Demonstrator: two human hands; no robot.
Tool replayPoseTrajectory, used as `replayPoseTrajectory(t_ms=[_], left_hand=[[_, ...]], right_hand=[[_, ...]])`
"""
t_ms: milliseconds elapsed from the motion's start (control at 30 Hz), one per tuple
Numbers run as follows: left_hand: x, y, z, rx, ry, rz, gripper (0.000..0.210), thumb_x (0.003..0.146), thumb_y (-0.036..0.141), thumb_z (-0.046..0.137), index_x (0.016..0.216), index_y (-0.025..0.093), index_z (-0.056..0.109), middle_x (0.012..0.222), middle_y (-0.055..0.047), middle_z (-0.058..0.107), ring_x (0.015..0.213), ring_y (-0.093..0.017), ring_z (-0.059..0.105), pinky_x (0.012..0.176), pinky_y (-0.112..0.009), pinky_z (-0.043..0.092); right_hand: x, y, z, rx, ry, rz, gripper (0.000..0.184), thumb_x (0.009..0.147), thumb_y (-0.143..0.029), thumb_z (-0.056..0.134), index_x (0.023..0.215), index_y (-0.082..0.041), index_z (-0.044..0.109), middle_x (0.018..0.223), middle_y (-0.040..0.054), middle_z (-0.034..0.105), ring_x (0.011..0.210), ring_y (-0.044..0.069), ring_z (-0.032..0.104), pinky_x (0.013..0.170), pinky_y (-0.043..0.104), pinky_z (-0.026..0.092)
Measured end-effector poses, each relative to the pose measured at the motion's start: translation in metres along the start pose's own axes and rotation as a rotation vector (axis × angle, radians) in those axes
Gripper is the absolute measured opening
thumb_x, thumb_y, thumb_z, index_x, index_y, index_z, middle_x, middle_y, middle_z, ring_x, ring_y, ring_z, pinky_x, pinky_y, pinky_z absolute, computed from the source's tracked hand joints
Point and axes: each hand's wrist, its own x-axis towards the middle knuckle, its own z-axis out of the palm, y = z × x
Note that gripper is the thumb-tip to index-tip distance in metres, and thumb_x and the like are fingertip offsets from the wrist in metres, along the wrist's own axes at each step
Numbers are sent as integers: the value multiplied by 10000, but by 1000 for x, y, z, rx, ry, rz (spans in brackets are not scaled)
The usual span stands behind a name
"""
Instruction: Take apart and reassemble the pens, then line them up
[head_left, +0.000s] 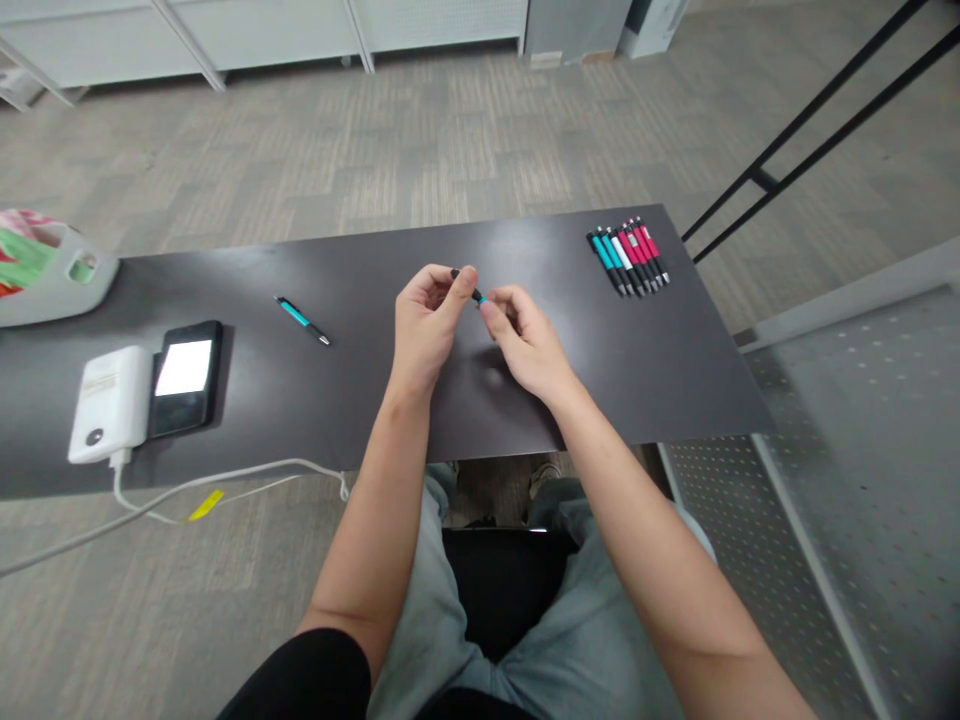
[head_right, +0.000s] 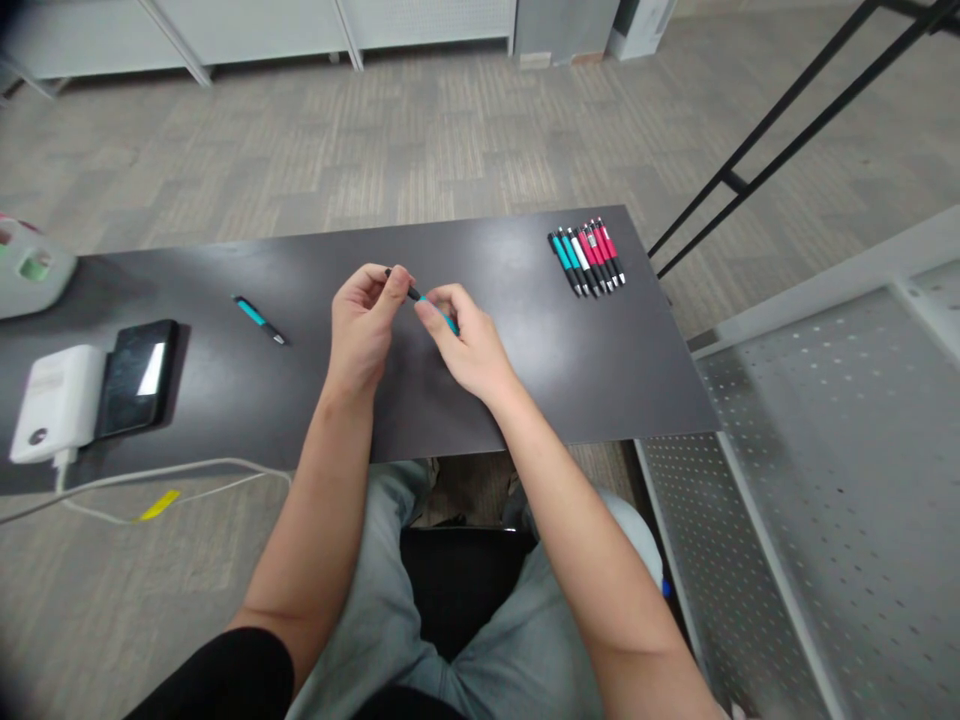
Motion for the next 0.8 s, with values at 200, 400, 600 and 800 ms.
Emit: replayPoseTrajectory(t_ms=[200,400,600,800], left_hand=[[4,-13,1,-31,-9,85,516,902,618,1062,826,233,727,850,9,761,786,-130,704,776,-289,576],[4,-17,1,-1,-34,91,545,929,669,1025,842,236,707,846,19,731,743,-129,687,746,-296,581],[6,-9,-1,60,44,112,536,991,668,978,850,251,672,835,11,702,818,-155,706,773,-292,582],[20,-2,-21,124,130,151,493,1066,728,867,938,276,719,895,-9,755,814,-157,710,751,-286,577]], right_hand=[[0,3,-1,-3,31,-56,445,1095,-713,774,1181,-301,628,941,-15,649,854,207,598,844,352,520],[2,4,-1,-25,-7,-18,494,1159,-765,630,1052,-285,667,895,9,645,890,232,637,851,369,531],[2,8,-2,-77,65,-13,273,1081,-512,791,1179,-314,632,979,-12,674,872,211,627,863,358,534],[0,6,-12,-203,12,-25,320,1114,-609,710,1150,-291,689,952,9,698,876,231,629,860,375,504]])
